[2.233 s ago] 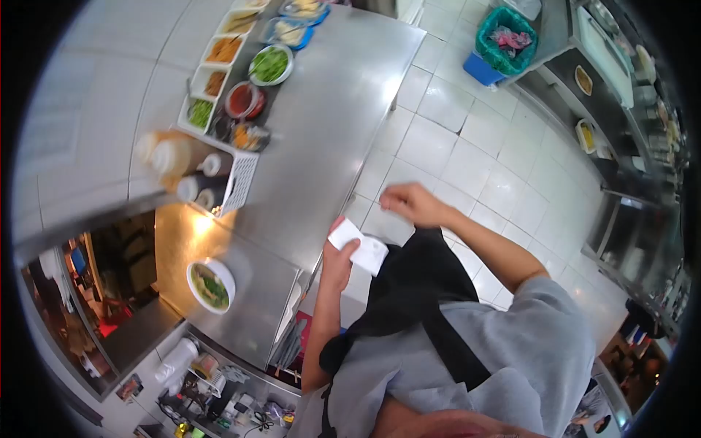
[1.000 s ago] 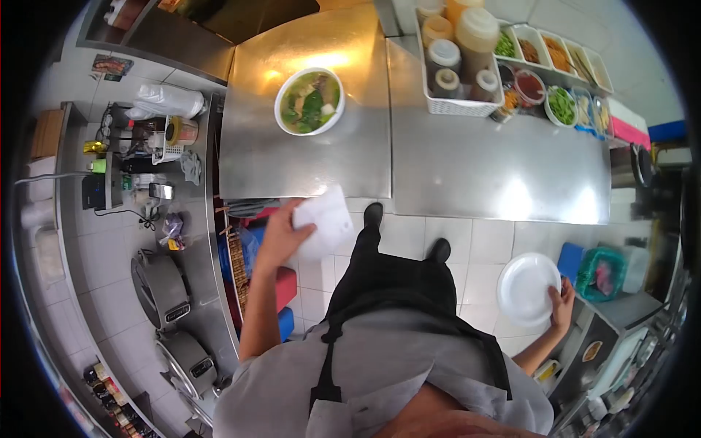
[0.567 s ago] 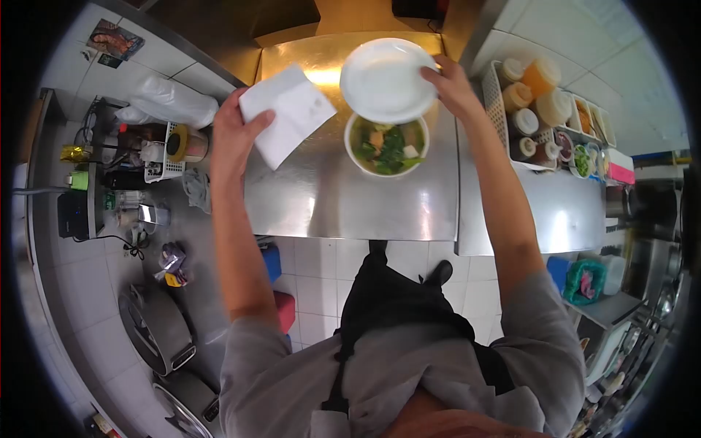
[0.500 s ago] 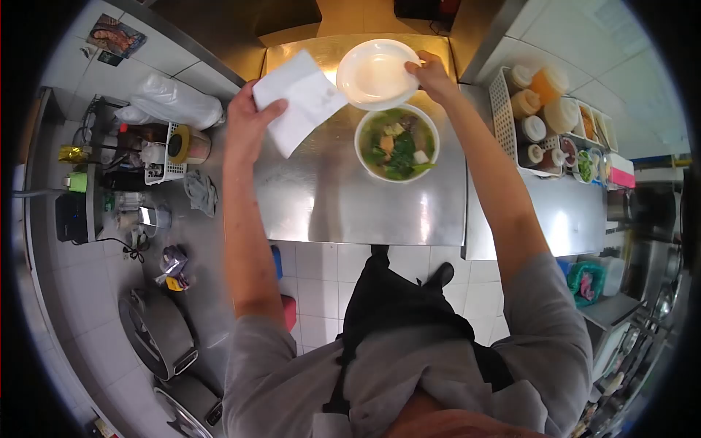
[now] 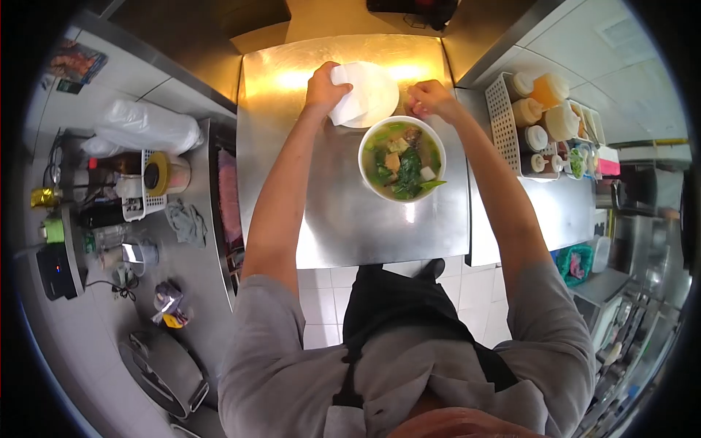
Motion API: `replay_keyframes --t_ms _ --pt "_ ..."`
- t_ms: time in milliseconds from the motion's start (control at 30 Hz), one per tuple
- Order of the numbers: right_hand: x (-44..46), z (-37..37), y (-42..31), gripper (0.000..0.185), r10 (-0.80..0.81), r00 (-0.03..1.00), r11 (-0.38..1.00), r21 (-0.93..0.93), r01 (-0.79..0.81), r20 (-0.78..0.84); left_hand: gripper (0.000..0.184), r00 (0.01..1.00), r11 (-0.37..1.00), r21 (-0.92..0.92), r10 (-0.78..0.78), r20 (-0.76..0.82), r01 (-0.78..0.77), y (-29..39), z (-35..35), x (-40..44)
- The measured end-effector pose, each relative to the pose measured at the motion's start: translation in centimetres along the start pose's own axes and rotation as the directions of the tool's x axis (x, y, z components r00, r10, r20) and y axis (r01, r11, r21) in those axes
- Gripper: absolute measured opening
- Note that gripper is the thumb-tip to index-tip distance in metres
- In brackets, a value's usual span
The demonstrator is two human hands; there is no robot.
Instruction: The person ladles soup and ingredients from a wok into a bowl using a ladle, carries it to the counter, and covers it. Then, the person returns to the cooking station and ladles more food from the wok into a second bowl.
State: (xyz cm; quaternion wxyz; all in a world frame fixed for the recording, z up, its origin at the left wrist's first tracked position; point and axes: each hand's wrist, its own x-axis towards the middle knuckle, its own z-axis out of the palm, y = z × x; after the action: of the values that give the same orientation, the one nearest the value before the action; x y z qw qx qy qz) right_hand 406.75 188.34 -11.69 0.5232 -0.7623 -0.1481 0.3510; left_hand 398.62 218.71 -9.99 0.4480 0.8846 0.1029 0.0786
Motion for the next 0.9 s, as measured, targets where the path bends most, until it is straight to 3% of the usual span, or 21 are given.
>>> replay_keyframes --t_ms 133,200,300,400,433,467,500,567,600,633,733,900 --pt "-7.3 0.0 1.3 0.045 0.110 0.979 0.994 0.021 -0.108 -0.173 0.072 0.995 0.972 0.215 0.080 0.065 -0.092 -0.4 1.5 2.2" --pt "-10.1 0.9 2.3 0.049 0.108 0.986 0.994 0.049 -0.102 -0.130 0.078 0.990 0.921 0.369 0.093 0.110 -0.128 0.0 1.8 2.1" --pt "-11.9 2.1 3.3 0.058 0.166 0.980 0.985 0.077 -0.158 -0.111 0.082 0.985 0.790 0.601 0.169 -0.020 -0.123 2.3 1.9 0.3" --pt "-13.6 3.4 3.0 0.071 0.208 0.967 0.967 0.183 -0.180 -0.149 0.080 0.927 0.800 0.562 0.344 -0.146 -0.208 2.3 1.3 -0.6" --pt "-14.0 3.3 3.3 0.073 0.217 0.966 0.956 0.230 -0.182 -0.138 0.072 0.906 0.840 0.489 0.371 -0.204 -0.234 1.9 0.7 -1.8" --pt "-14.6 3.6 3.9 0.074 0.233 0.965 0.940 0.280 -0.192 -0.121 0.067 0.993 0.920 0.387 0.097 -0.070 -0.062 1.2 0.1 -3.9" --pt "-15.4 3.9 3.2 0.075 0.234 0.966 0.942 0.273 -0.196 -0.113 0.062 0.981 0.940 0.312 -0.173 0.089 0.137 1.7 -1.1 -6.7" --pt "-17.2 5.0 0.6 0.077 0.233 0.967 0.945 0.259 -0.200 -0.101 0.056 0.954 0.982 -0.010 -0.181 0.237 0.189 -3.6 0.7 -14.2" --pt "-17.5 5.4 1.0 0.077 0.198 0.975 0.951 0.261 -0.167 -0.099 0.060 0.879 0.889 -0.220 -0.308 0.365 0.402 -1.5 0.3 -17.7" --pt "-17.4 5.7 1.5 0.078 0.158 0.983 0.958 0.258 -0.128 -0.096 0.064 0.776 0.704 -0.386 -0.379 0.505 0.596 1.5 0.5 -20.2" --pt "-16.9 6.3 2.1 0.077 0.054 0.991 0.982 0.188 -0.030 -0.124 0.066 0.880 0.621 -0.624 -0.303 0.366 0.473 5.4 2.4 -23.4" --pt "-17.2 6.6 0.0 0.078 0.083 0.994 0.972 0.228 -0.063 -0.077 0.068 0.885 0.653 -0.604 -0.272 0.377 0.458 6.6 0.9 -22.1"
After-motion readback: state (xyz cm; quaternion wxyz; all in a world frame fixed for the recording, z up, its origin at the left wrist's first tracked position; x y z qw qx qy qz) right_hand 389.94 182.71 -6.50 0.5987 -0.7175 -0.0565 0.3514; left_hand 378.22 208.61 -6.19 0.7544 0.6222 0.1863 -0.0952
